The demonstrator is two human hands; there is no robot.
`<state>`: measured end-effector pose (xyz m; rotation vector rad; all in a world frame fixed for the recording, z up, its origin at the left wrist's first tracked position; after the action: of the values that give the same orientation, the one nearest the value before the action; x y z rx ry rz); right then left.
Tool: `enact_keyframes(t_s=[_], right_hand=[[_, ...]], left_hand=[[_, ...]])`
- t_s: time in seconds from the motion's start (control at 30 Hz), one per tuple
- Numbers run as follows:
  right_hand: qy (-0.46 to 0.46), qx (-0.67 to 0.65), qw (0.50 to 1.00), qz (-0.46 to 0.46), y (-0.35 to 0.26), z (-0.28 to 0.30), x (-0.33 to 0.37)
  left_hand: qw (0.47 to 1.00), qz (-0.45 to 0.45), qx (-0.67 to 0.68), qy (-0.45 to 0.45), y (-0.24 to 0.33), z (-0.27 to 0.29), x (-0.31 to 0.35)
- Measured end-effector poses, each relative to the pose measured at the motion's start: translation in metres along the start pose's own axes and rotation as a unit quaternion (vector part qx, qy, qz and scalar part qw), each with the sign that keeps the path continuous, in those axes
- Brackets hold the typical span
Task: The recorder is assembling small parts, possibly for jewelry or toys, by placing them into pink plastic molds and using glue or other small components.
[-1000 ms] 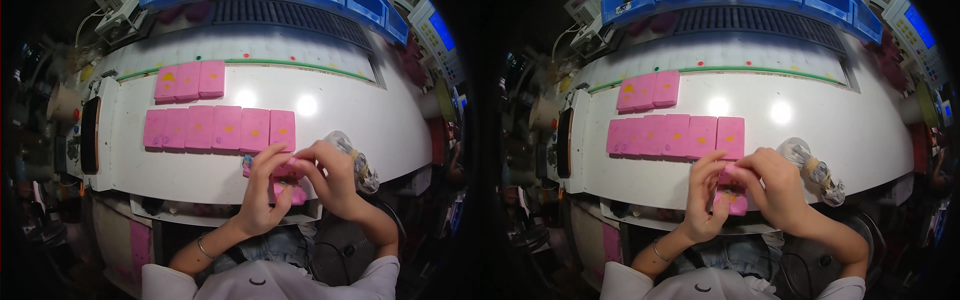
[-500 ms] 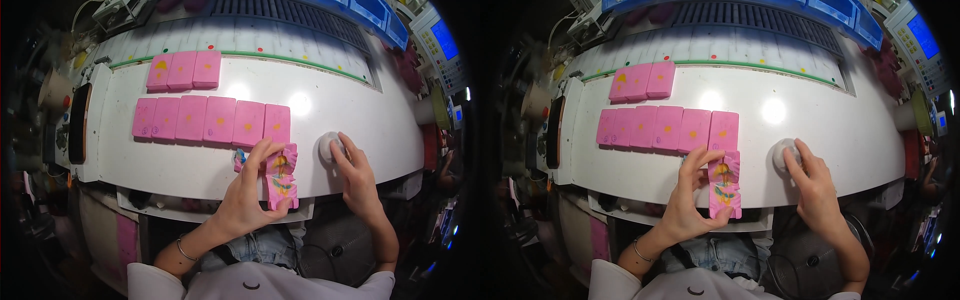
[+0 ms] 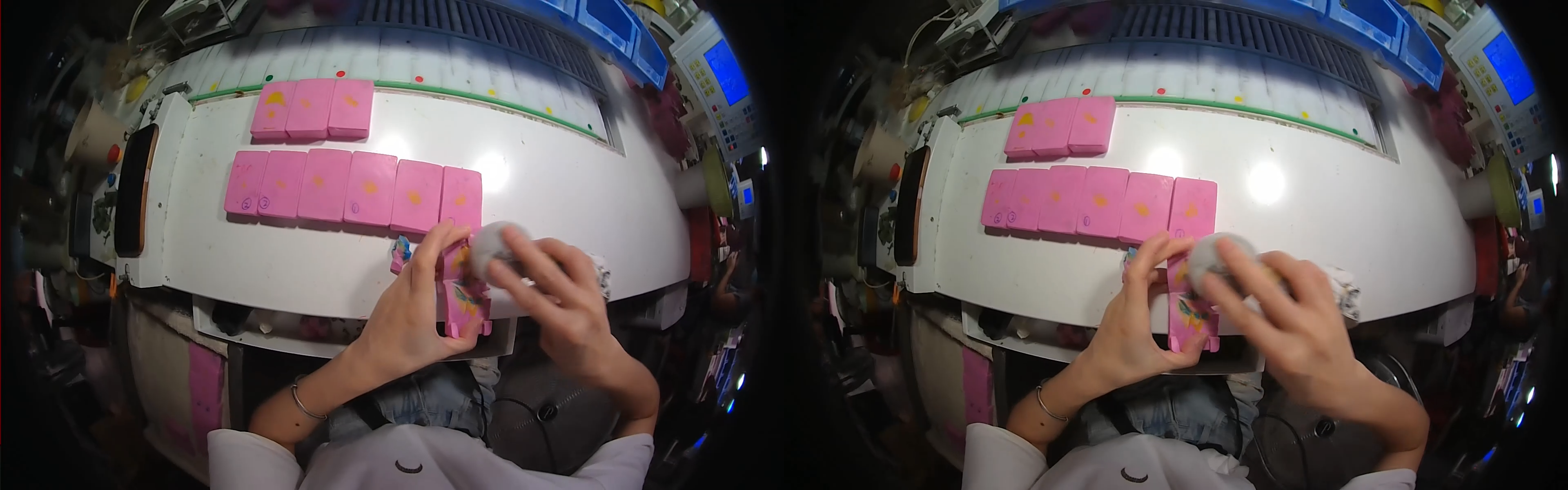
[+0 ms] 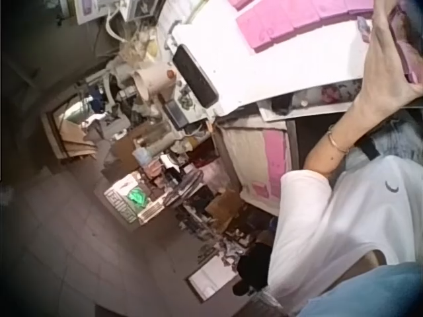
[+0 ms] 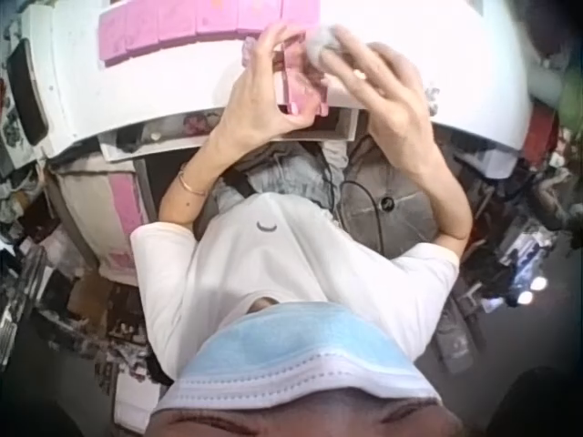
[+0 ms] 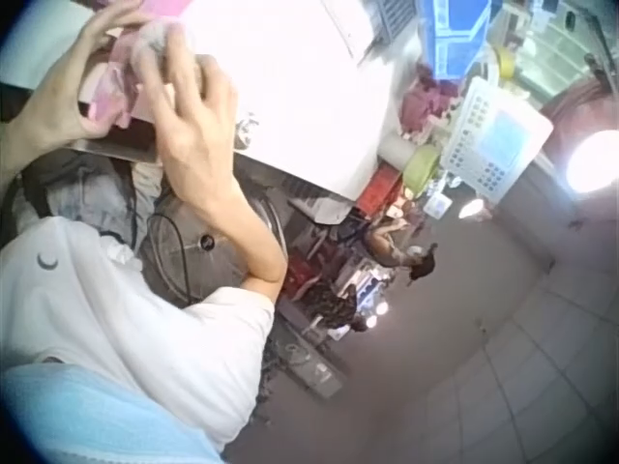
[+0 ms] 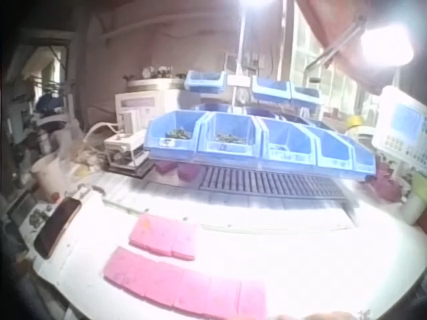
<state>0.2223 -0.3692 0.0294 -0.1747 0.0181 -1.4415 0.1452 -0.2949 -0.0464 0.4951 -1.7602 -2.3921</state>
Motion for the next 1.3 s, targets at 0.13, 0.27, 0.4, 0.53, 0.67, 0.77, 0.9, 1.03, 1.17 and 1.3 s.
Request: enact_keyframes(t_s=[0.13,0.27,0.4,0.53,0.67,0.77,0.9,1.03,1.17,1.3], right_hand=[[0.061,-0.046,0.99,-0.115,0.038,-0.015,0.025],[0.022,-0.101,0.98,-0.171,0.053,-0.03,0.024],[0.063,-0.085,0.991,-0.081,0.021,-0.004,-0.022],[-0.087,-0.318,0.943,0.048,0.005,-0.026,-0.083],[-0.162,-0.34,0.922,0.095,-0.003,-0.046,-0.11],[-0.165,-0.278,0.939,0.114,-0.01,-0.049,-0.109],[-0.132,-0.199,0.969,0.065,-0.01,-0.062,-0.086],[-0.006,-0.319,0.947,-0.037,0.017,-0.044,-0.049],[0.014,-0.408,0.895,-0.181,0.045,-0.067,-0.001],[0.027,-0.183,0.97,-0.158,0.043,-0.058,0.006]], left_hand=[[0.997,-0.036,-0.059,0.023,0.008,-0.003,0.004],[0.993,-0.092,-0.071,0.028,0.014,-0.009,0.01],[0.988,-0.107,-0.109,0.035,0.019,-0.007,0.025],[0.981,-0.125,-0.121,0.086,0.026,-0.002,0.04],[0.986,-0.076,-0.12,0.085,0.026,0.014,0.055],[0.976,-0.103,-0.155,0.11,0.027,0.016,0.07],[0.969,-0.098,-0.195,0.116,0.026,0.024,0.077],[0.972,-0.074,-0.188,0.123,0.022,0.027,0.076],[0.979,-0.05,-0.154,0.125,0.015,0.027,0.062],[0.98,-0.089,-0.152,0.095,0.004,0.025,0.035]])
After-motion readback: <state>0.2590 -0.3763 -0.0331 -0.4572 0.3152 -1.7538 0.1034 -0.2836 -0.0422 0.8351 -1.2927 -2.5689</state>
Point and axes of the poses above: each hand's wrist, its own x-axis away from the middle knuckle, its own z-axis out of the back of the hand, y = z × x, the point moved 8 cm from there along -x, towards the middle knuckle, and after that the axes turned 14 degrees about -y, right-handed, at the moved point
